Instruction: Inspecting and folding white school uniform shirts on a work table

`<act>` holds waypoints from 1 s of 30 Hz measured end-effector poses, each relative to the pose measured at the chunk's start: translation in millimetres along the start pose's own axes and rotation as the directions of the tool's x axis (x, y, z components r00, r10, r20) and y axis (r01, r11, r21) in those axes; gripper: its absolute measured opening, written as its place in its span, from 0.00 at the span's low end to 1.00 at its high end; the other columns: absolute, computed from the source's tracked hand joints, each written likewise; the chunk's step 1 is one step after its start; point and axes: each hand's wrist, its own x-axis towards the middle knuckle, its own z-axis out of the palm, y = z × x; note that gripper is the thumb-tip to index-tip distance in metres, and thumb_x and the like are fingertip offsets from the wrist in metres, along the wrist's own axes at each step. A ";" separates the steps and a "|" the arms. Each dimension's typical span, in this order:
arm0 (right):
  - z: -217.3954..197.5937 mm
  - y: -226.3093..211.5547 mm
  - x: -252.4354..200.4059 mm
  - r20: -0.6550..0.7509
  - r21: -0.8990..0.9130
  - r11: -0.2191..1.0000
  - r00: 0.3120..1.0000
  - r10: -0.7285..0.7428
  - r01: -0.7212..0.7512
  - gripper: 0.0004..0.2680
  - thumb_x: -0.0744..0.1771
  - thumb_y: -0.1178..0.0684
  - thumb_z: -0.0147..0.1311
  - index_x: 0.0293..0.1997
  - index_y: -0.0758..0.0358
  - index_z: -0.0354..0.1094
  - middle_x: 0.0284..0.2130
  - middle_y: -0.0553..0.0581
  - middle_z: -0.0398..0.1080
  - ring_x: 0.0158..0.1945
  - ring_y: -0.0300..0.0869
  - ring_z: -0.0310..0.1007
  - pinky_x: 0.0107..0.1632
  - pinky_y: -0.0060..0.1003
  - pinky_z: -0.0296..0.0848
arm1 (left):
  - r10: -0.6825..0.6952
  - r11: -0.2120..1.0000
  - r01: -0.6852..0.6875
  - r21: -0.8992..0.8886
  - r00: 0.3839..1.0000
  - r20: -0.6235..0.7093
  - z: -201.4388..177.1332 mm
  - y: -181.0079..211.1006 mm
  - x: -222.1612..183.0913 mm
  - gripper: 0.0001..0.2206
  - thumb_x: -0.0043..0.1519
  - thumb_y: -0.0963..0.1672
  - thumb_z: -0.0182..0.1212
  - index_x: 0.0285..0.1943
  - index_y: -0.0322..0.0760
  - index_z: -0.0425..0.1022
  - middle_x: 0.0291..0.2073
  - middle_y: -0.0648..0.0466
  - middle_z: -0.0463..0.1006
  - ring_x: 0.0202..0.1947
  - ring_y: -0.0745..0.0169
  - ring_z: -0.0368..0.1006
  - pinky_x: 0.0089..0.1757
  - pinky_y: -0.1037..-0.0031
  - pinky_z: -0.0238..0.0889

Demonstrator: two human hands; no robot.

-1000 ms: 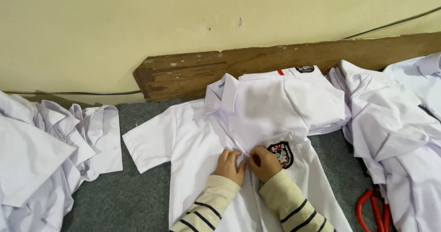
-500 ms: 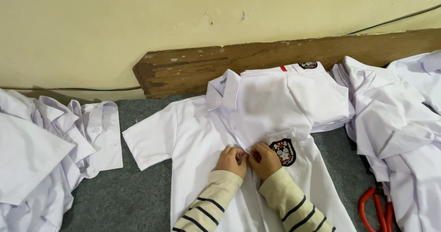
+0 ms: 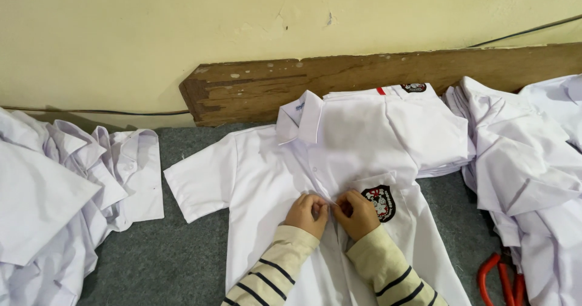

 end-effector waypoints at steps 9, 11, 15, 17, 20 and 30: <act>-8.9 -29.4 -2.8 -0.001 0.144 0.988 0.998 -0.059 0.058 0.04 0.65 0.50 0.60 0.35 0.55 0.74 0.30 0.49 0.74 0.32 0.39 0.74 0.38 0.33 0.72 | -0.326 0.942 0.336 -0.024 0.927 0.186 -51.4 58.6 6.7 0.01 0.58 0.47 0.62 0.35 0.53 0.77 0.34 0.69 0.81 0.30 0.69 0.72 0.39 0.74 0.70; -6.9 -29.1 -3.2 -0.003 0.164 0.982 0.996 -0.092 0.091 0.04 0.66 0.51 0.60 0.36 0.58 0.74 0.32 0.51 0.75 0.37 0.41 0.75 0.43 0.34 0.73 | -0.366 0.926 0.377 -0.016 0.907 0.209 -56.2 64.7 9.2 0.02 0.58 0.48 0.62 0.35 0.53 0.78 0.34 0.69 0.81 0.30 0.70 0.73 0.39 0.74 0.70; -7.0 -27.1 -3.7 0.013 0.168 0.978 0.992 -0.126 0.122 0.04 0.66 0.53 0.59 0.38 0.60 0.74 0.36 0.52 0.77 0.41 0.43 0.77 0.46 0.35 0.75 | -0.396 0.910 0.413 -0.043 0.894 0.211 -53.9 60.9 9.5 0.03 0.58 0.48 0.63 0.35 0.52 0.80 0.32 0.68 0.83 0.30 0.70 0.74 0.39 0.76 0.71; -5.5 -24.0 -4.8 0.008 0.196 0.973 0.992 -0.129 0.125 0.03 0.66 0.54 0.59 0.39 0.59 0.73 0.35 0.51 0.75 0.39 0.41 0.76 0.44 0.33 0.74 | -0.424 0.896 0.441 -0.045 0.882 0.206 -57.4 66.8 9.9 0.03 0.58 0.49 0.64 0.34 0.53 0.80 0.31 0.68 0.82 0.30 0.72 0.75 0.38 0.77 0.71; -6.1 -22.1 -4.8 0.020 0.247 0.960 0.990 -0.141 0.132 0.02 0.66 0.56 0.59 0.39 0.59 0.73 0.34 0.50 0.74 0.39 0.40 0.74 0.44 0.32 0.72 | -0.438 0.886 0.456 -0.077 0.881 0.179 -55.1 63.7 8.9 0.03 0.57 0.49 0.65 0.34 0.54 0.82 0.30 0.68 0.83 0.31 0.74 0.76 0.39 0.79 0.72; -17.9 -29.6 -3.1 0.155 0.218 0.976 0.987 -0.034 0.000 0.05 0.66 0.50 0.60 0.40 0.55 0.75 0.32 0.46 0.76 0.31 0.35 0.72 0.36 0.29 0.71 | -0.417 0.893 0.432 -0.128 0.899 0.132 -49.4 55.1 7.4 0.03 0.55 0.48 0.65 0.34 0.52 0.81 0.30 0.67 0.84 0.30 0.72 0.77 0.39 0.78 0.73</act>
